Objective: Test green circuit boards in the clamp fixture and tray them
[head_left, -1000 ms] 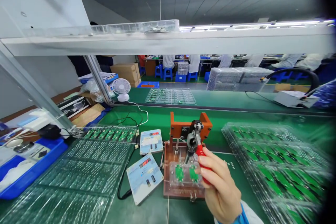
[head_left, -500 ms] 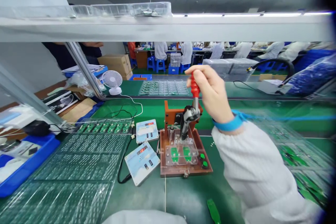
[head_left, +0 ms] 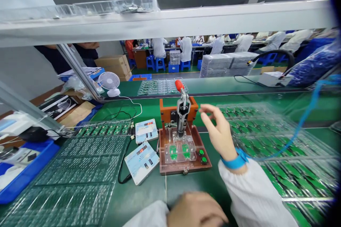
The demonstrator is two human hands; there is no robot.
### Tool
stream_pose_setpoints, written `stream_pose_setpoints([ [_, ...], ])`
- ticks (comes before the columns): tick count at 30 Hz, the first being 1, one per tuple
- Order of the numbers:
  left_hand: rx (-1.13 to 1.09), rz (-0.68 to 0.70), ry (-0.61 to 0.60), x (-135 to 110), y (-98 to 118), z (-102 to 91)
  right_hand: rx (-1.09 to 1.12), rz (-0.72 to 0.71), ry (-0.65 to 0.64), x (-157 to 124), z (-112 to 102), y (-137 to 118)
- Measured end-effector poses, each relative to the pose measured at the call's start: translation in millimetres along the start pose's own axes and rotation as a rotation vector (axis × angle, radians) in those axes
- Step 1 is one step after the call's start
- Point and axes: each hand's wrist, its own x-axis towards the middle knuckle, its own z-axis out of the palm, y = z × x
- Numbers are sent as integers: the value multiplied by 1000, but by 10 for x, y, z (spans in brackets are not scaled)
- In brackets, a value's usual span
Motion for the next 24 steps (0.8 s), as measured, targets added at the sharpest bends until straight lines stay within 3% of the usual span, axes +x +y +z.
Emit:
stream_pose_setpoints([
  [4,249,-126,617,-47,-239,-439,-131,-7,-201,-663,0,375],
  [5,343,-141,695,-41,-307,-546,-176,-41,-247,-770,38,420],
  [8,551,-163,697,27,-476,-741,-326,-110,-347,-940,162,443],
  [13,655,-166,663,152,-570,-733,-397,-65,-450,-933,247,373],
  [16,608,-154,677,132,-576,-723,-238,13,-429,-907,232,347],
  [19,534,-116,723,0,-607,-690,11,184,-400,-958,161,288],
  [24,384,-79,882,-269,-682,-431,180,403,-424,-1240,18,145],
])
